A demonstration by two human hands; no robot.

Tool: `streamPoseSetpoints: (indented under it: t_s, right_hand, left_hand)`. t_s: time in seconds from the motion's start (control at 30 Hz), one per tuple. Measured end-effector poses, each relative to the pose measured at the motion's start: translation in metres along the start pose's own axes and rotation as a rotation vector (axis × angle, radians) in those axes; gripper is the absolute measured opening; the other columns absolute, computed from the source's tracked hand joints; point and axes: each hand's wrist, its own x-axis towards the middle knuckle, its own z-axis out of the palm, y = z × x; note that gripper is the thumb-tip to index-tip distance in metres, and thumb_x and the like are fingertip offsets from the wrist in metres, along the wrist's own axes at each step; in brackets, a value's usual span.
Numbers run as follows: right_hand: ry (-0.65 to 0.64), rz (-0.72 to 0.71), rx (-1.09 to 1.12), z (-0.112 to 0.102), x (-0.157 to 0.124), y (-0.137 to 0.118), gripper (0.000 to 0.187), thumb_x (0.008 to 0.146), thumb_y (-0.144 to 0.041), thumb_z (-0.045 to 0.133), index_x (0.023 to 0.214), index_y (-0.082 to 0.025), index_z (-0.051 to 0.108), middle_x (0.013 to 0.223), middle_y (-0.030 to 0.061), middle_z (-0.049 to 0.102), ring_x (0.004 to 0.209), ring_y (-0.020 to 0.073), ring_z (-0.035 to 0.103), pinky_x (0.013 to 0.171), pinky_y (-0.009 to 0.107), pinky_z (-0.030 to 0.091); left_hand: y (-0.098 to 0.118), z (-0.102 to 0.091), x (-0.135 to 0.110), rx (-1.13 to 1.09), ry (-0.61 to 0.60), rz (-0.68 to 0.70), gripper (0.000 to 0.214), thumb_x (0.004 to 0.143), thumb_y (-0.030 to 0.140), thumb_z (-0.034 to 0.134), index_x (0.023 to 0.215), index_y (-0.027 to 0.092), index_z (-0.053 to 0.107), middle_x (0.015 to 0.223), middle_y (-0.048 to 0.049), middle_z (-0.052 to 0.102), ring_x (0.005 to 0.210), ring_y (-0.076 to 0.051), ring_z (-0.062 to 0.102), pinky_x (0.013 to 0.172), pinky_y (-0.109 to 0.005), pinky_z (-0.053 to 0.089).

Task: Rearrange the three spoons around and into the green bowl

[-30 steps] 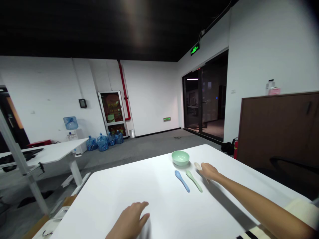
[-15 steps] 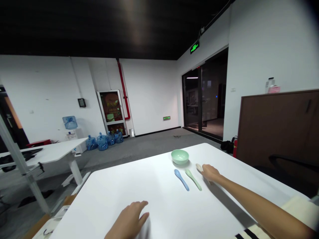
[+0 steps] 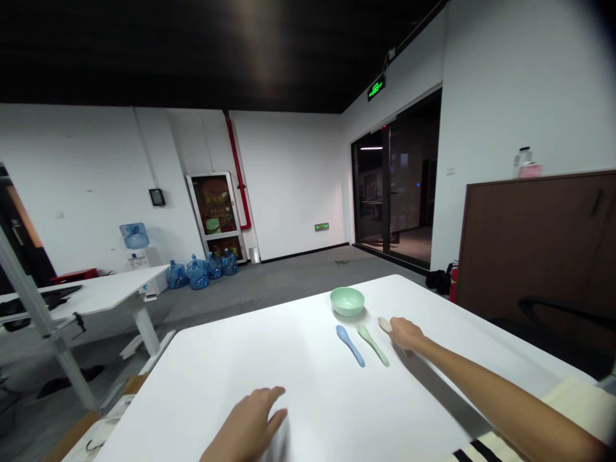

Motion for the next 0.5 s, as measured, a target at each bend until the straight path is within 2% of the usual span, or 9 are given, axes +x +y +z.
streamPoseSetpoints:
  t_s: [0.5]
  right_hand:
    - [-0.013, 0.02, 0.055, -0.0018, -0.0014, -0.0012, 0.021, 0.081, -0.021, 0.052, 0.096, -0.013, 0.064, 0.103, 0.0157, 0.067, 0.088, 0.0244, 0.066, 0.064, 0.028, 0.041]
  left_hand:
    - [0.0012, -0.0013, -0.0015, 0.003, -0.002, 0.002, 0.053, 0.088, 0.054, 0.039, 0.133, 0.031, 0.052, 0.131, -0.0048, 0.06, 0.119, -0.025, 0.054, 0.101, -0.039, 0.04]
